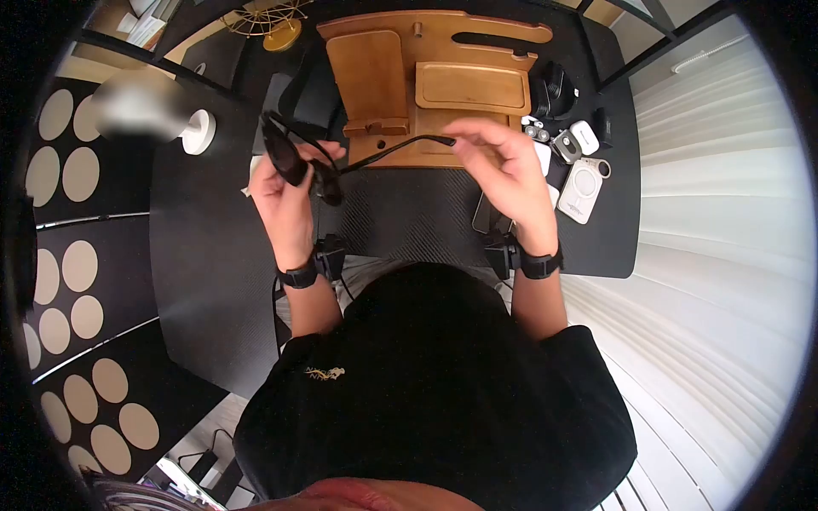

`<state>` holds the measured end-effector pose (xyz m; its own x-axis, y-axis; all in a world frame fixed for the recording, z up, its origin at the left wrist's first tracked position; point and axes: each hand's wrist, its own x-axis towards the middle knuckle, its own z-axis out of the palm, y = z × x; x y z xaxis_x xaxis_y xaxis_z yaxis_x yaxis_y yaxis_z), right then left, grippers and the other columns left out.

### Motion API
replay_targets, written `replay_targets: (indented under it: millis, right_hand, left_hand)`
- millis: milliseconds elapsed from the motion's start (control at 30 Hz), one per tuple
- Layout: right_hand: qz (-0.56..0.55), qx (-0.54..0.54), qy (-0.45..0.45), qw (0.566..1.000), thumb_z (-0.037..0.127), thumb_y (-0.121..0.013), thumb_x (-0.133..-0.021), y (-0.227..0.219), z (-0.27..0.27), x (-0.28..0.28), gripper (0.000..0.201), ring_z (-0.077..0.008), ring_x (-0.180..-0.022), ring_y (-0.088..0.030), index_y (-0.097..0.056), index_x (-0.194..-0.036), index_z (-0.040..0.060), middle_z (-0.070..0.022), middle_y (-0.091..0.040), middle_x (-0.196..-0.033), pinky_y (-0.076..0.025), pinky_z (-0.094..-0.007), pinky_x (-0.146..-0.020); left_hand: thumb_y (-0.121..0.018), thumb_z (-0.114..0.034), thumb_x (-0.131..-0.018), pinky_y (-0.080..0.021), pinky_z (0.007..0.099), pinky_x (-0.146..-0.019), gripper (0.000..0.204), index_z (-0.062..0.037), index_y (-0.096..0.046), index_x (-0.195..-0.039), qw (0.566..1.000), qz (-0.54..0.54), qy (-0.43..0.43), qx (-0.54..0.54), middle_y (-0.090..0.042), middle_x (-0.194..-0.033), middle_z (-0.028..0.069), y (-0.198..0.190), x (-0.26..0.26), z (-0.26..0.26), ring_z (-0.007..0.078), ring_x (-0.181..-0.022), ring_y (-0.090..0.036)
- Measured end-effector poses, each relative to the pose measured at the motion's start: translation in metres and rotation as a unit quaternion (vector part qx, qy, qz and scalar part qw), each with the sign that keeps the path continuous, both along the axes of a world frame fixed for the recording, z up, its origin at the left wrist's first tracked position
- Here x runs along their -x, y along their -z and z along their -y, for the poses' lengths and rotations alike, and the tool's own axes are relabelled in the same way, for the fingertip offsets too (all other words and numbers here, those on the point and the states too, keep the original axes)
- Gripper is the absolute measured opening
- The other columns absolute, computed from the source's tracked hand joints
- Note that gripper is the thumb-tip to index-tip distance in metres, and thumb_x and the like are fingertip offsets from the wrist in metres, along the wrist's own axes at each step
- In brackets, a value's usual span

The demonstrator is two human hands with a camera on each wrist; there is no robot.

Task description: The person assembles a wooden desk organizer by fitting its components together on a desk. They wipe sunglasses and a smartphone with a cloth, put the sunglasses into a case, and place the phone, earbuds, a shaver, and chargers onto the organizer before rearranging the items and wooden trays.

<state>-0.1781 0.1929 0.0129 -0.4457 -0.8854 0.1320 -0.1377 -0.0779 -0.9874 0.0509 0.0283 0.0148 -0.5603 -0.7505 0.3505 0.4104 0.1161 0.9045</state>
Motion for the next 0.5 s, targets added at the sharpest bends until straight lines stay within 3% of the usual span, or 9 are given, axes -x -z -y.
replay_targets:
  millis: [67, 133, 167, 200, 267, 367, 500]
  right_hand:
    - [-0.018, 0.040, 0.036, 0.998, 0.002, -0.066, -0.094, -0.011, 0.002, -0.004, 0.017, -0.0142, -0.097, -0.068, -0.071, -0.110, -0.0012, -0.0082, -0.074, -0.103, -0.051, -0.0277, -0.088]
    - [-0.159, 0.117, 0.088, 0.976, 0.004, -0.067, -0.093, -0.026, 0.003, -0.008, 0.019, -0.0188, -0.098, -0.068, -0.071, -0.111, -0.0008, -0.0107, -0.073, -0.106, -0.051, -0.0302, -0.089]
    - [-0.180, 0.118, 0.070, 0.974, 0.005, -0.069, -0.092, -0.032, 0.001, -0.011, 0.020, -0.0223, -0.100, -0.069, -0.071, -0.111, -0.0010, -0.0125, -0.072, -0.108, -0.051, -0.0322, -0.090]
    - [-0.181, 0.118, 0.072, 0.974, 0.005, -0.069, -0.092, -0.039, 0.000, -0.018, 0.020, -0.0223, -0.100, -0.069, -0.071, -0.111, -0.0010, -0.0125, -0.072, -0.108, -0.051, -0.0322, -0.090]
    - [-0.092, 0.097, -0.051, 0.990, 0.007, -0.070, -0.093, -0.049, -0.001, -0.032, 0.018, -0.0212, -0.098, -0.068, -0.070, -0.108, -0.0022, -0.0123, -0.072, -0.106, -0.051, -0.0308, -0.089]
    - [-0.018, 0.091, -0.093, 0.991, 0.011, -0.072, -0.093, -0.038, 0.002, -0.040, 0.018, -0.0184, -0.091, -0.067, -0.069, -0.105, -0.0028, -0.0105, -0.071, -0.099, -0.051, -0.0290, -0.084]
    - [-0.048, 0.041, -0.118, 0.991, 0.013, -0.073, -0.093, -0.029, -0.001, -0.029, 0.018, -0.0137, -0.083, -0.063, -0.069, -0.101, -0.0029, -0.0076, -0.069, -0.088, -0.049, -0.0279, -0.078]
  left_hand:
    - [-0.058, 0.009, -0.084, -0.054, 0.0295, -0.082, 0.015, 0.0044, -0.059, -0.098, 0.996, 0.063, 0.017, 0.056, -0.072, -0.097, 0.0141, 0.004, -0.002, -0.001, 0.0220, -0.093, -0.071]
    - [-0.062, 0.009, -0.077, -0.053, 0.0277, -0.079, 0.017, 0.0043, -0.063, -0.094, 0.978, 0.141, -0.019, 0.155, -0.074, -0.096, 0.0142, 0.001, 0.001, -0.007, 0.0203, -0.088, -0.071]
    - [-0.063, 0.009, -0.072, -0.054, 0.0300, -0.080, 0.020, 0.0031, -0.065, -0.091, 0.959, 0.157, -0.037, 0.232, -0.074, -0.096, 0.0149, -0.012, 0.007, -0.011, 0.0233, -0.088, -0.071]
    - [-0.064, 0.008, -0.072, -0.054, 0.0348, -0.082, 0.021, 0.0024, -0.066, -0.092, 0.950, 0.163, -0.018, 0.265, -0.074, -0.095, 0.0143, -0.016, 0.010, -0.013, 0.0292, -0.090, -0.071]
    - [-0.066, 0.007, -0.071, -0.054, 0.0387, -0.083, 0.021, 0.0017, -0.066, -0.092, 0.939, 0.166, 0.001, 0.300, -0.073, -0.096, 0.0137, -0.022, 0.014, -0.017, 0.0331, -0.091, -0.071]
    - [-0.069, 0.006, -0.072, -0.053, 0.0395, -0.082, 0.020, 0.0015, -0.067, -0.091, 0.928, 0.178, 0.010, 0.327, -0.073, -0.097, 0.0130, -0.022, 0.015, -0.018, 0.0343, -0.092, -0.070]
    - [-0.070, 0.006, -0.072, -0.052, 0.0393, -0.079, 0.020, 0.0010, -0.068, -0.091, 0.920, 0.184, -0.014, 0.345, -0.072, -0.096, 0.0123, -0.024, 0.011, -0.016, 0.0333, -0.089, -0.069]
